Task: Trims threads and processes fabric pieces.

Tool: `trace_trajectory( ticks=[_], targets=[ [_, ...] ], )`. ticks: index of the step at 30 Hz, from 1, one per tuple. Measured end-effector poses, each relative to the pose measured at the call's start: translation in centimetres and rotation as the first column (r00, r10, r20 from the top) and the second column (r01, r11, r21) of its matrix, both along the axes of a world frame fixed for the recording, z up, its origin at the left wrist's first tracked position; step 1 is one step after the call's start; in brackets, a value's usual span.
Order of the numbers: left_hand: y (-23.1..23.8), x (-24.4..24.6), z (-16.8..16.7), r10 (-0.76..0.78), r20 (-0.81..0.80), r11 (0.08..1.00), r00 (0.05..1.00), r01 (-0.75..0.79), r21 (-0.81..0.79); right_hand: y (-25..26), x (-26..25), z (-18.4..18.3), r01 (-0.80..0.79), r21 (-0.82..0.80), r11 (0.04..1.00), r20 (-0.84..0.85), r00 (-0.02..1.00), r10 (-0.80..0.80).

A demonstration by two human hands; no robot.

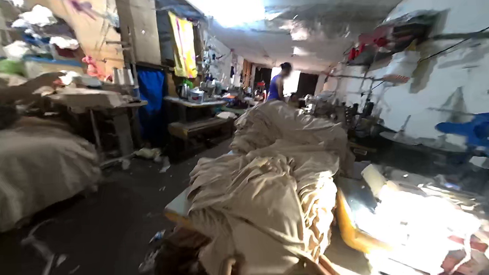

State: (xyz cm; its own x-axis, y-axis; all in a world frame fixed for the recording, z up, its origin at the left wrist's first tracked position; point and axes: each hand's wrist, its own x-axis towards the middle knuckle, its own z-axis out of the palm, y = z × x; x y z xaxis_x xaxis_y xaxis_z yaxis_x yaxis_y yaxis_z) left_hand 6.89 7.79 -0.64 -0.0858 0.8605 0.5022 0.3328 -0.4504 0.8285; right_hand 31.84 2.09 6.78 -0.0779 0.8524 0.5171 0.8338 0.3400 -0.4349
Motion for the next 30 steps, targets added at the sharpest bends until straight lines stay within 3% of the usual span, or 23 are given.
trace_trajectory(
  ticks=[4,6,9,12,16,20,22,26,28,30],
  targets=[
    [-1.1,0.0,0.5,0.110,0.216,0.994,0.970,-0.102,-0.050,-1.4,2.7,3.5,-0.114,-0.283,0.952,-0.064,0.993,0.100],
    [-0.8,-0.2,2.0,0.084,0.327,0.995,0.941,-0.064,-0.070,-1.4,1.7,6.2,-0.213,-0.239,0.948,-0.161,0.971,0.178],
    [-0.3,0.7,3.1,0.061,0.435,0.997,0.898,-0.033,-0.072,-0.4,-3.8,8.0,-0.268,-0.070,0.961,-0.236,0.940,0.245],
    [-0.9,1.2,4.9,0.075,0.553,0.989,0.830,0.011,-0.150,2.0,-8.9,5.6,-0.248,-0.062,0.967,-0.138,0.961,0.238],
    [-0.9,-0.3,5.4,0.040,0.568,0.999,0.822,-0.026,-0.032,4.8,-9.5,1.4,-0.133,0.009,0.991,-0.068,0.989,0.134],
    [-1.3,0.7,6.1,0.009,0.562,0.999,0.827,-0.036,0.037,4.7,-9.9,1.4,-0.194,0.088,0.977,-0.329,0.920,0.212],
    [-1.3,1.4,6.3,-0.002,0.507,0.994,0.862,-0.055,0.097,4.4,-10.4,1.9,-0.137,0.198,0.971,-0.377,0.903,0.205],
    [0.2,-1.3,5.6,0.208,0.200,0.949,0.957,-0.247,0.198,3.5,-7.0,3.5,0.075,0.363,0.929,-0.072,0.996,-0.053],
    [1.2,-2.8,3.5,0.223,-0.001,0.950,0.975,-0.217,0.224,2.5,-5.7,3.4,0.087,0.277,0.957,0.137,0.982,-0.129],
    [1.5,-3.0,0.4,0.133,-0.095,0.974,0.987,-0.112,0.197,1.4,-5.1,3.0,0.088,0.046,0.995,0.266,0.959,-0.097]
  ],
)
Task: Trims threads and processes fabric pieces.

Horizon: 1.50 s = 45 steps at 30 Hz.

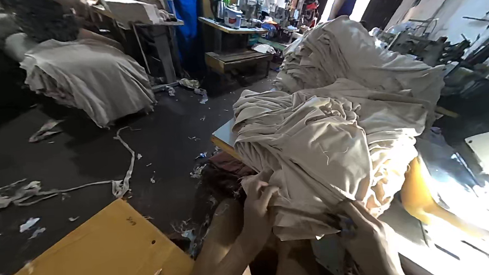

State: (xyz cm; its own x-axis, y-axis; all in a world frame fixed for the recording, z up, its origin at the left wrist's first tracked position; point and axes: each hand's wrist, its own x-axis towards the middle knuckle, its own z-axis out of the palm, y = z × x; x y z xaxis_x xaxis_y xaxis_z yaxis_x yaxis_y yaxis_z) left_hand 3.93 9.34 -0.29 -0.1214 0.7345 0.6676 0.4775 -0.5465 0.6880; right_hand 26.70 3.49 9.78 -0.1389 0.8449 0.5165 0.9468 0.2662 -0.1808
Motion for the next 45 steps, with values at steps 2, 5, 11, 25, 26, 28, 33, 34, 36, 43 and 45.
trace_trajectory(
  ticks=[2,5,11,25,26,28,33,34,36,43,45],
  targets=[
    [-0.7,0.0,-0.9,-0.046,-0.041,0.996,0.998,0.043,-0.079,-0.5,1.1,1.6,-0.028,-0.286,0.958,-0.057,0.998,0.012],
    [-2.5,-0.5,0.6,-0.077,-0.063,0.982,0.995,0.064,-0.177,-1.1,3.3,5.1,-0.220,-0.487,0.845,-0.180,0.972,0.149],
    [-3.6,0.5,4.0,-0.144,0.062,0.983,0.988,0.150,-0.105,1.2,-5.7,5.7,-0.823,-0.086,0.562,-0.854,0.351,0.383],
    [-5.9,-3.2,1.9,-0.060,-0.007,0.962,0.998,0.056,-0.266,7.2,-4.1,-0.1,-0.739,-0.212,0.640,-0.977,0.161,-0.138],
    [-5.5,-2.7,2.5,-0.031,0.039,0.974,0.999,0.039,-0.221,7.2,-4.2,0.1,-0.727,-0.214,0.652,-0.976,0.177,-0.124],
    [-4.3,-1.3,3.4,-0.046,0.081,0.977,0.996,0.061,-0.203,7.0,-4.5,0.5,-0.687,-0.225,0.691,-0.969,0.231,-0.086],
    [-1.1,2.9,2.0,-0.188,0.087,0.971,0.978,0.198,-0.135,6.1,-3.1,0.8,-0.626,-0.164,0.762,-0.902,0.408,0.142],
    [-0.8,3.0,1.8,-0.201,0.091,0.967,0.975,0.212,-0.139,5.8,-2.7,0.7,-0.617,-0.150,0.773,-0.879,0.441,0.181],
    [-0.6,2.5,1.9,-0.253,0.118,0.950,0.960,0.269,-0.157,5.1,-2.2,0.3,-0.568,-0.125,0.813,-0.777,0.566,0.276],
    [-0.4,-0.4,3.2,-0.405,0.406,0.772,0.819,0.544,-0.328,3.9,-1.7,-2.1,-0.302,0.019,0.953,0.015,0.953,0.301],
    [-0.4,-0.4,3.5,-0.402,0.450,0.742,0.798,0.571,-0.350,4.1,-2.0,-2.3,-0.289,0.042,0.956,0.134,0.950,0.281]
  ],
)
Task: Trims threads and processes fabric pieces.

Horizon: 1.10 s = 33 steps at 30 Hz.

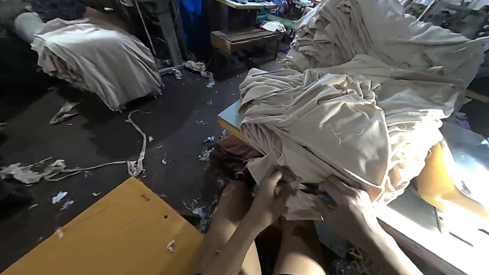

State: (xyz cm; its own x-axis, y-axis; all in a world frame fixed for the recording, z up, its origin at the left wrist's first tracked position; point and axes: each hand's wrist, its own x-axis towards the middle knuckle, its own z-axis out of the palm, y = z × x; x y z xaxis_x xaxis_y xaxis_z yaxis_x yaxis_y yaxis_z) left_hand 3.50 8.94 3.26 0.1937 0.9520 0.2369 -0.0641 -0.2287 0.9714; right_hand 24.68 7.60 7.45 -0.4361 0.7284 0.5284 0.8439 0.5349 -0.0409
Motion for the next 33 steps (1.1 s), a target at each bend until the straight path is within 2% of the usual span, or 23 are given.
trace_trajectory(
  ticks=[4,7,10,12,14,17,19,23,25,27,31,33],
  targets=[
    [0.0,-0.2,0.0,-0.011,-0.007,1.000,1.000,0.011,0.026,0.5,-0.5,-0.4,0.005,0.056,0.998,0.087,0.996,-0.010],
    [-0.3,-1.0,0.1,0.058,-0.132,0.996,0.990,-0.047,0.082,0.8,-0.7,0.0,0.019,0.020,1.000,0.088,0.996,-0.021],
    [-0.3,-2.0,0.3,0.215,-0.240,0.974,0.946,-0.189,0.126,0.7,-0.4,1.8,0.010,-0.217,0.976,-0.074,0.997,-0.027],
    [-0.4,-2.1,0.6,0.205,-0.214,0.978,0.955,-0.191,0.085,0.8,-0.3,3.1,-0.057,-0.350,0.935,-0.240,0.970,-0.031],
    [-0.7,-1.4,1.4,0.147,-0.258,0.989,0.955,-0.145,0.026,0.6,-1.3,4.0,-0.146,-0.373,0.916,-0.392,0.920,-0.012],
    [-0.4,0.4,0.3,0.159,-0.337,0.987,0.928,-0.142,0.074,1.0,-2.9,3.7,-0.245,-0.424,0.872,-0.511,0.860,-0.007],
    [-0.4,0.5,-0.5,0.158,-0.323,0.986,0.933,-0.132,0.102,1.9,-2.7,2.4,-0.208,-0.392,0.896,-0.467,0.884,0.000],
    [-0.7,-2.2,0.7,-0.041,-0.150,0.986,0.988,0.016,-0.167,1.9,-1.2,1.5,-0.186,-0.374,0.909,-0.323,0.944,0.060],
    [-0.7,-2.9,0.6,-0.057,-0.114,0.978,0.992,0.033,-0.205,1.6,-0.9,1.6,-0.168,-0.367,0.915,-0.233,0.969,0.084],
    [-0.8,-2.4,1.0,-0.022,-0.163,0.984,0.986,-0.008,-0.178,1.6,-0.9,1.7,-0.173,-0.362,0.916,-0.231,0.969,0.092],
    [-0.5,0.5,0.0,0.116,-0.341,0.992,0.933,-0.124,0.001,2.3,-0.7,1.7,-0.259,-0.348,0.901,-0.383,0.917,0.115],
    [-0.4,1.2,-0.4,0.155,-0.359,0.988,0.920,-0.144,0.056,2.6,-0.8,1.6,-0.267,-0.331,0.905,-0.396,0.910,0.124]
  ],
)
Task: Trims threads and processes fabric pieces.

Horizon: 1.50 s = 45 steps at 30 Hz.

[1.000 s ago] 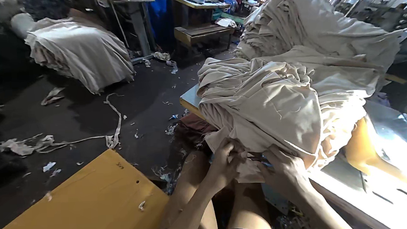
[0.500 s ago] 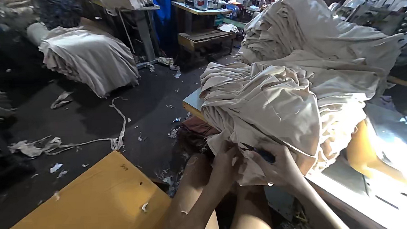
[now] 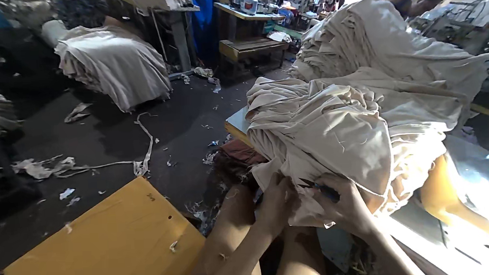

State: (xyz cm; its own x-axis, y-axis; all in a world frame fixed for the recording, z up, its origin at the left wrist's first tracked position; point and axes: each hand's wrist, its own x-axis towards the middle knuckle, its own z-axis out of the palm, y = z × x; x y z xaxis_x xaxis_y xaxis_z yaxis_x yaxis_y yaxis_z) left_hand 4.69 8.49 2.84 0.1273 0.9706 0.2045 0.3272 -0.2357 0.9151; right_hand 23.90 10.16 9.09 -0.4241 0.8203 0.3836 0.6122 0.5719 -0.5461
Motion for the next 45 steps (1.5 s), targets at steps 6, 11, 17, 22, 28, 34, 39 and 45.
trace_trajectory(
  ticks=[6,11,17,22,28,34,39,45],
  targets=[
    [0.0,-3.4,0.1,-0.171,0.294,0.960,0.940,0.226,-0.164,-0.1,0.3,-0.1,-0.011,-0.007,1.000,0.039,0.999,0.012],
    [0.0,-4.5,0.2,-0.245,0.446,0.922,0.861,0.349,-0.167,-0.9,-0.2,-0.4,-0.006,0.117,0.993,0.309,0.951,-0.031],
    [-0.4,-4.1,0.0,-0.203,0.459,0.937,0.865,0.308,-0.166,-0.8,-1.1,-1.8,-0.005,0.321,0.947,0.363,0.924,-0.118],
    [-1.2,-3.5,0.2,-0.128,0.448,0.963,0.885,0.218,-0.156,-0.2,-2.1,-2.4,-0.034,0.372,0.927,0.381,0.917,-0.119],
    [-1.2,-7.1,-1.7,-0.200,-0.300,0.972,0.933,0.151,-0.179,0.3,-1.5,-1.1,0.055,0.133,0.990,0.158,0.985,-0.076],
    [-0.7,-4.1,1.9,-0.002,-0.055,0.967,0.998,-0.012,-0.255,0.6,-1.4,0.0,0.022,-0.040,0.999,-0.029,0.999,-0.024],
    [-0.9,-3.1,1.4,-0.064,0.075,0.980,0.995,0.077,-0.181,0.7,-0.5,-0.1,-0.041,-0.013,0.999,0.047,0.998,0.042],
    [-1.7,-4.9,0.5,-0.061,0.214,0.983,0.975,0.095,-0.154,-0.2,-1.6,-0.2,-0.073,0.133,0.988,0.377,0.926,0.018]
  ],
)
